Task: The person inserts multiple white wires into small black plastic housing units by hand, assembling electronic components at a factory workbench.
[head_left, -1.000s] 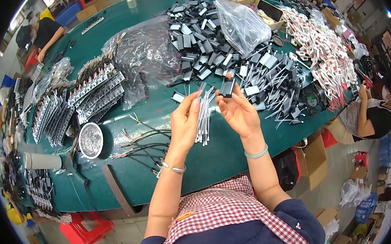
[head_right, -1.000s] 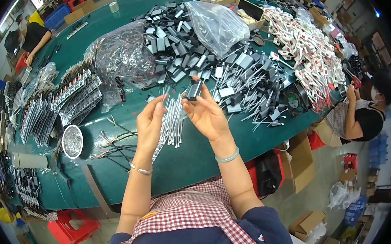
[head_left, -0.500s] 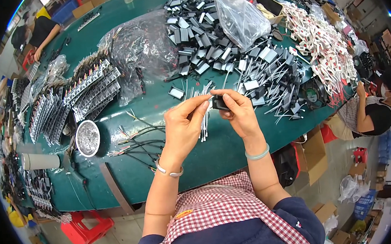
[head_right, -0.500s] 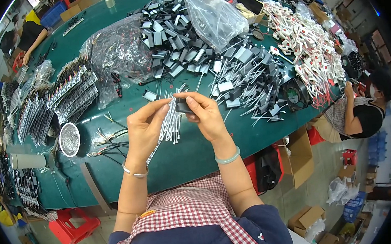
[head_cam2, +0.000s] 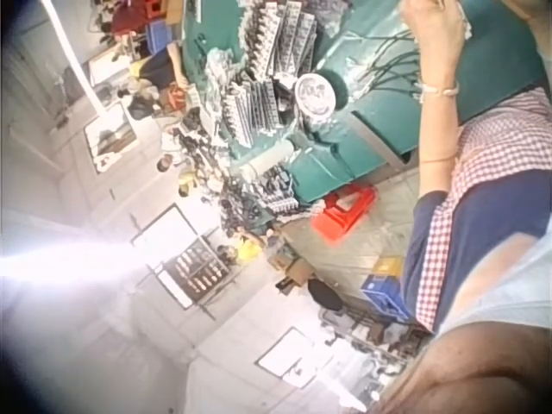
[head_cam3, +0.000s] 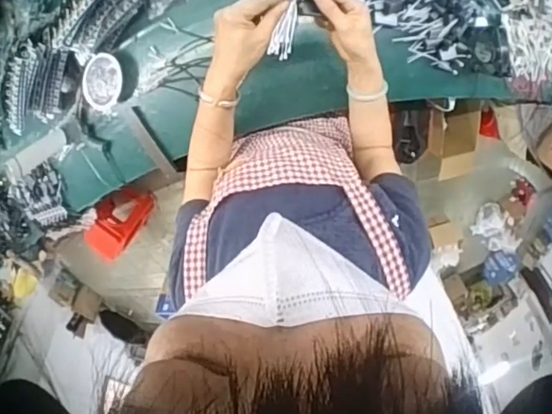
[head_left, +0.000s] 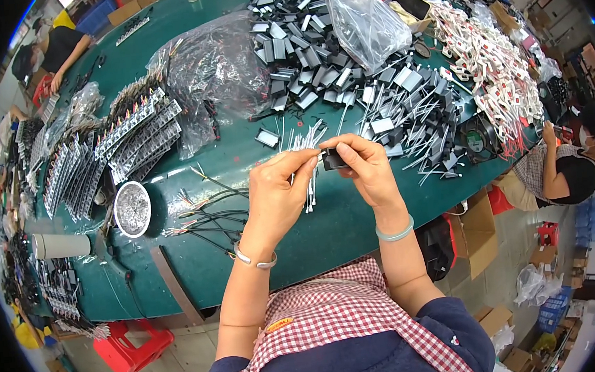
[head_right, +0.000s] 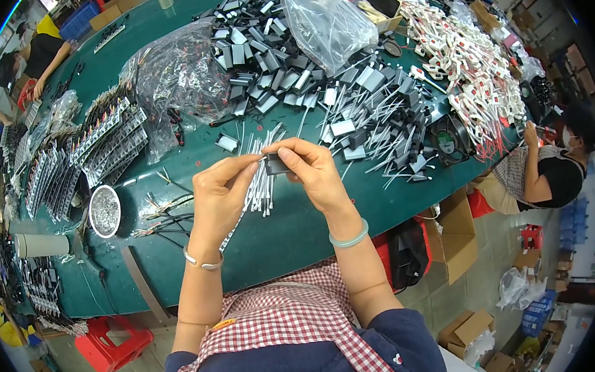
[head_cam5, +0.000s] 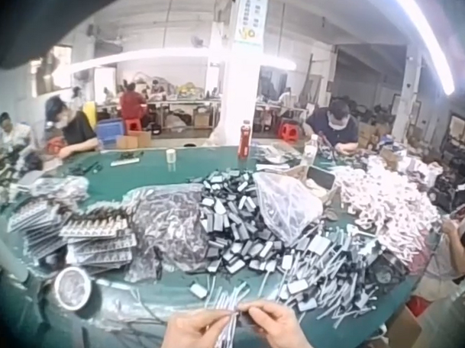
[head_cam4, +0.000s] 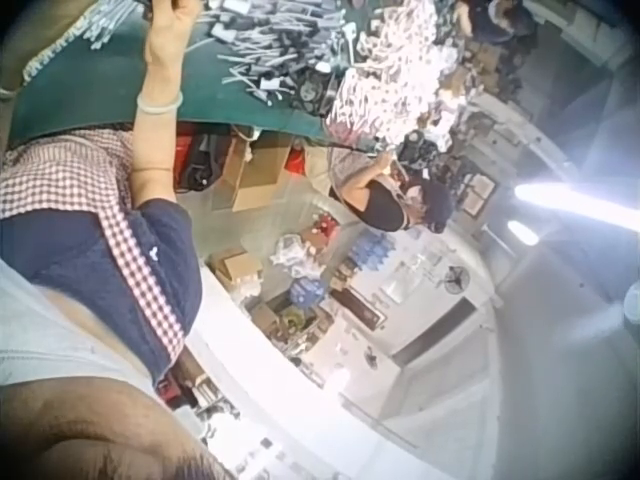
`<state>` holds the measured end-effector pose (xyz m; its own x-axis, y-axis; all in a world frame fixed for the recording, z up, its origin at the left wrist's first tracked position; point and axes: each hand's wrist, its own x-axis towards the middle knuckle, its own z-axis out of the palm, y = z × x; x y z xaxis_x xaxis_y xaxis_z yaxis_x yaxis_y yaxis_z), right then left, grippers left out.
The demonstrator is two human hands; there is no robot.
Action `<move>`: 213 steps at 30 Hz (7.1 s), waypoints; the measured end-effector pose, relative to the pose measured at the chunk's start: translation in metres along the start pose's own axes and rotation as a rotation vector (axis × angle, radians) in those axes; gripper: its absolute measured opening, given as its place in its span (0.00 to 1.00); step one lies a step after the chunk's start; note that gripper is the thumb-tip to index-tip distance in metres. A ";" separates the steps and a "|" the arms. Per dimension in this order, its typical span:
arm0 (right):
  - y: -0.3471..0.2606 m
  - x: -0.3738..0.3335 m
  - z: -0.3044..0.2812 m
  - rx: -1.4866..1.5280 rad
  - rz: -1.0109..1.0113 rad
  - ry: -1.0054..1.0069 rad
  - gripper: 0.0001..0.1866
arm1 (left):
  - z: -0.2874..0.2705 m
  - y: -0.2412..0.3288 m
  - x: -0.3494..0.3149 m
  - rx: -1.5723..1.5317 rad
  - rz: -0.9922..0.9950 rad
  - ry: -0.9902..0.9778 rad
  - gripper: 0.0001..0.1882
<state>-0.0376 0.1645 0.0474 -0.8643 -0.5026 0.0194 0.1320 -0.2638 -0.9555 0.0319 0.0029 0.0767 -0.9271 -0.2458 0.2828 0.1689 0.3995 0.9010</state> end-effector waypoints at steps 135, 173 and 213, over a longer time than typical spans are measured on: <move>0.023 -0.003 -0.009 0.223 0.076 0.267 0.22 | 0.037 -0.099 0.005 0.621 -0.126 -0.080 0.06; -0.001 -0.016 0.007 -0.072 -0.115 -0.010 0.31 | 0.001 -0.005 -0.003 -0.163 -0.366 -0.192 0.12; 0.014 0.032 -0.087 -1.439 -0.561 0.085 0.09 | 0.046 -0.105 0.017 0.602 -0.279 -0.200 0.11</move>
<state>-0.1056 0.2164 0.0085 -0.6722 -0.5533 0.4920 -0.7274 0.6173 -0.2995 -0.0165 -0.0027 -0.0280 -0.9624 -0.2667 -0.0512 -0.2466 0.7794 0.5760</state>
